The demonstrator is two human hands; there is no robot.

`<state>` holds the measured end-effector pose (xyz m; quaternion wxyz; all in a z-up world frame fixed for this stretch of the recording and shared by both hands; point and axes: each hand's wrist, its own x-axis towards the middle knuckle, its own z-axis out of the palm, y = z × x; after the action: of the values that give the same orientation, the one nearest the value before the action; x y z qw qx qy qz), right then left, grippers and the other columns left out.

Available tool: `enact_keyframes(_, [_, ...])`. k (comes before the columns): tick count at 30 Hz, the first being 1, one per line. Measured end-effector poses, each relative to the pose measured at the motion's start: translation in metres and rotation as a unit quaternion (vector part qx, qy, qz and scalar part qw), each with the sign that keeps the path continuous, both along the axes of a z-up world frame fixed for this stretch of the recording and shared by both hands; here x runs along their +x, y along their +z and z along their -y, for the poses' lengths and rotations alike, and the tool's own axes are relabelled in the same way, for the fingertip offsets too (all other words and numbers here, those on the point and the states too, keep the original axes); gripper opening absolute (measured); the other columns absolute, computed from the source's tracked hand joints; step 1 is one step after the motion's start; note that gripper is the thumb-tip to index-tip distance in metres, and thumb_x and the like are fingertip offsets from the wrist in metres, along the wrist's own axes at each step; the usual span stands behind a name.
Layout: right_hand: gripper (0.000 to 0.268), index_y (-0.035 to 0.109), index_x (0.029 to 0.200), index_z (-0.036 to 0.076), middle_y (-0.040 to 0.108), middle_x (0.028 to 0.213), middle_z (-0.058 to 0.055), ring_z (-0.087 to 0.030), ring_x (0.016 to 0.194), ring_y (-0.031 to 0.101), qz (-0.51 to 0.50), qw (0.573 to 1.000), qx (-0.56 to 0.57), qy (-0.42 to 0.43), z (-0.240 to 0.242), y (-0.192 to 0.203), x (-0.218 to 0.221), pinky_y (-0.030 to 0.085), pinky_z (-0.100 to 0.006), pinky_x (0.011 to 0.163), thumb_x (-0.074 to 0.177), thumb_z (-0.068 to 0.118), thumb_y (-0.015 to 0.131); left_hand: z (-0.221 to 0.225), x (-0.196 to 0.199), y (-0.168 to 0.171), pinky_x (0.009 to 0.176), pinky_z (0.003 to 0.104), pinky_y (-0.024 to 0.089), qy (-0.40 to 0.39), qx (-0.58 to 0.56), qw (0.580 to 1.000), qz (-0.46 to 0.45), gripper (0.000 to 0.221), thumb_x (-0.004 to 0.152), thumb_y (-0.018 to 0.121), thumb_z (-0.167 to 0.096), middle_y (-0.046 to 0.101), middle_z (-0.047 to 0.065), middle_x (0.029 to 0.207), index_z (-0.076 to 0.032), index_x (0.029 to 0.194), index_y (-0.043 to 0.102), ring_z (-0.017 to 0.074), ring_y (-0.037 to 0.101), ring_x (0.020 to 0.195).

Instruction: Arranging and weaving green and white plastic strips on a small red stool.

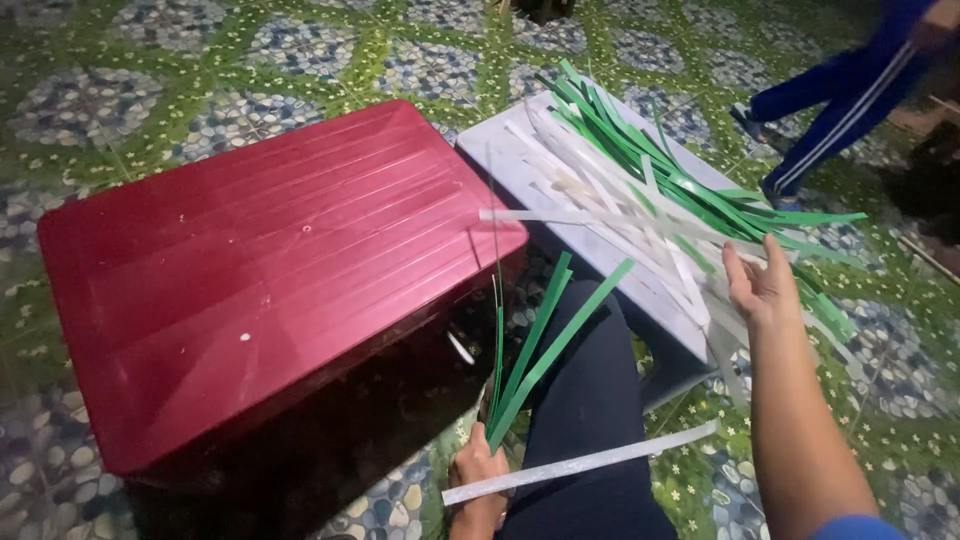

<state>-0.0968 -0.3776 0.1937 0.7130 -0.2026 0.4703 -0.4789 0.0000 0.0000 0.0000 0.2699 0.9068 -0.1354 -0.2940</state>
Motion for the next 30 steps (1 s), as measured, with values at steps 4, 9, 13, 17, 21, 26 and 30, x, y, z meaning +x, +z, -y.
enact_keyframes(4, [0.074, 0.027, 0.13, -0.008, 0.04, 0.13, -0.02, -0.018, 0.096, 0.07, -0.01, 0.998, 0.037, 0.044, 0.002, -0.011, -0.01, 0.063, -0.02, 0.075, 0.08, 0.028, 0.067, 0.001, -0.001, -0.013, 0.059, 0.042, 0.048, -0.003, -0.012, 0.999, 0.039, 0.014, 0.077, 0.051, -0.021, 0.059, 0.012, 0.066, -0.018, 0.09, 0.045, 0.0344, 0.06, 0.065])
enact_keyframes(9, [0.07, 0.025, 0.129, -0.01, 0.064, 0.111, -0.014, -0.014, 0.09, 0.071, -0.012, 0.987, 0.096, 0.124, -0.011, -0.004, -0.013, 0.061, -0.018, 0.074, 0.084, 0.03, 0.062, 0.0, -0.003, -0.015, 0.059, 0.042, 0.049, 0.008, -0.025, 0.997, 0.074, 0.024, 0.078, 0.052, -0.021, 0.062, 0.013, 0.068, -0.019, 0.102, 0.05, 0.0344, 0.062, 0.065])
enact_keyframes(13, [0.048, 0.036, 0.117, -0.007, 0.057, 0.09, -0.013, -0.014, 0.076, 0.067, 0.028, 0.983, 0.113, 0.14, -0.034, 0.004, -0.01, 0.062, -0.016, 0.067, 0.088, 0.025, 0.056, 0.002, -0.001, -0.024, 0.062, 0.045, 0.049, -0.005, -0.02, 0.999, 0.051, 0.03, 0.076, 0.053, -0.022, 0.062, 0.014, 0.072, -0.019, 0.105, 0.048, 0.0361, 0.061, 0.069])
enact_keyframes(17, [0.024, 0.045, 0.103, 0.003, 0.052, 0.073, -0.001, -0.004, 0.056, 0.054, 0.017, 0.979, 0.074, 0.189, -0.051, 0.005, -0.01, 0.053, -0.009, 0.049, 0.096, 0.025, 0.042, -0.002, -0.001, -0.012, 0.064, 0.045, 0.048, -0.012, -0.013, 0.999, 0.047, 0.041, 0.076, 0.054, -0.023, 0.063, 0.016, 0.075, -0.02, 0.116, 0.044, 0.0369, 0.06, 0.073])
enact_keyframes(21, [0.028, 0.052, 0.109, -0.003, 0.054, 0.108, -0.012, -0.006, 0.063, 0.047, -0.304, 0.92, -0.077, 0.233, -0.123, 0.041, 0.011, 0.045, -0.013, 0.057, 0.087, 0.015, 0.052, -0.001, -0.005, -0.031, 0.058, 0.043, 0.049, 0.007, -0.048, 0.992, 0.118, 0.037, 0.073, 0.056, -0.02, 0.062, 0.014, 0.065, -0.018, 0.109, 0.05, 0.0353, 0.061, 0.063])
enact_keyframes(26, [0.056, 0.051, 0.118, 0.017, 0.052, 0.123, 0.0, -0.014, 0.109, 0.053, -0.485, 0.361, -0.37, 0.706, -0.219, 0.067, 0.008, 0.045, -0.029, 0.093, 0.069, 0.034, 0.071, -0.001, -0.005, -0.029, 0.062, 0.041, 0.05, 0.032, -0.072, 0.993, 0.082, 0.032, 0.074, 0.055, -0.021, 0.062, 0.014, 0.07, -0.023, 0.106, 0.052, 0.0337, 0.063, 0.067])
enact_keyframes(30, [0.035, 0.059, 0.105, 0.014, 0.049, 0.102, -0.008, -0.025, 0.087, 0.045, -0.415, 0.259, -0.635, 0.597, -0.233, 0.01, -0.01, 0.036, -0.039, 0.073, 0.077, 0.033, 0.066, -0.005, -0.005, -0.019, 0.059, 0.043, 0.048, 0.039, -0.112, 0.989, 0.086, 0.025, 0.076, 0.052, -0.018, 0.06, 0.015, 0.067, -0.016, 0.101, 0.052, 0.0362, 0.06, 0.064])
